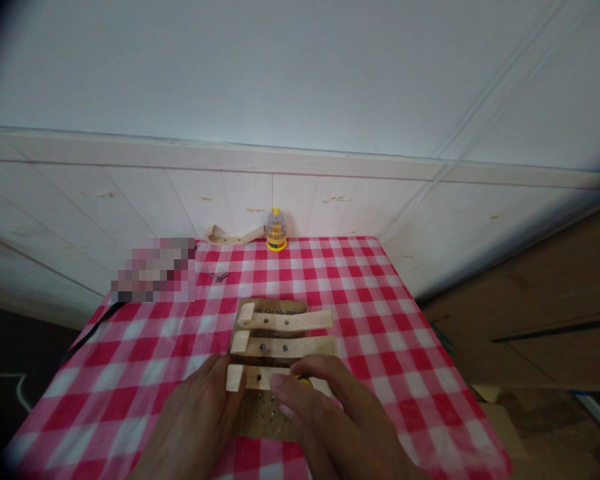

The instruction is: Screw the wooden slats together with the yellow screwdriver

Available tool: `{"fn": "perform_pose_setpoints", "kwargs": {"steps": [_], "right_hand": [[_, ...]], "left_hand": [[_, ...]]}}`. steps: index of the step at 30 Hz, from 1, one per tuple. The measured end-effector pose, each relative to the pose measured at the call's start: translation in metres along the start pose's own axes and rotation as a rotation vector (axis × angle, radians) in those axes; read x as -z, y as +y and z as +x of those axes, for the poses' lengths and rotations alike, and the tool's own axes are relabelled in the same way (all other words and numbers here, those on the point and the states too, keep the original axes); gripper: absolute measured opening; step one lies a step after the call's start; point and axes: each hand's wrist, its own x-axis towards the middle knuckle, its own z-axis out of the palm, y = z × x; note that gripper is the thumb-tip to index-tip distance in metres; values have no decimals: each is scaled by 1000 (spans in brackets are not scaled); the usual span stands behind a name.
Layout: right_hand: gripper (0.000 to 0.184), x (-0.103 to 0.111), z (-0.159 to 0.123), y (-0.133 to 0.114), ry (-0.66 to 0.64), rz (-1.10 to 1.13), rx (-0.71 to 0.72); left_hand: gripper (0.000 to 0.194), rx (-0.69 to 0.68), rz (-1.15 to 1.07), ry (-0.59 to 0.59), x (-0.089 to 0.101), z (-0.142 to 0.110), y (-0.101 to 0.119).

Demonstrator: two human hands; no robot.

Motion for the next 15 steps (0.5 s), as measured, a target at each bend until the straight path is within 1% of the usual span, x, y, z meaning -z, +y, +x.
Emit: {"fn": "perform_pose_setpoints", "kwargs": {"steps": [3,6,12,15], "right_hand": [[41,4,-6,2,-23,-59,10],[43,7,-11,4,-19,-88,-1],[33,3,-4,1,27,-40,-50],[32,3,-1,-4,49,-38,-68]], "left_hand": [[34,0,2,7,-1,0,-2],[33,-2,-24,26,-2,0,-3],[36,-3,-34,13,-2,-1,-2],[38,-2,-20,-1,-1,0,-1]]}}
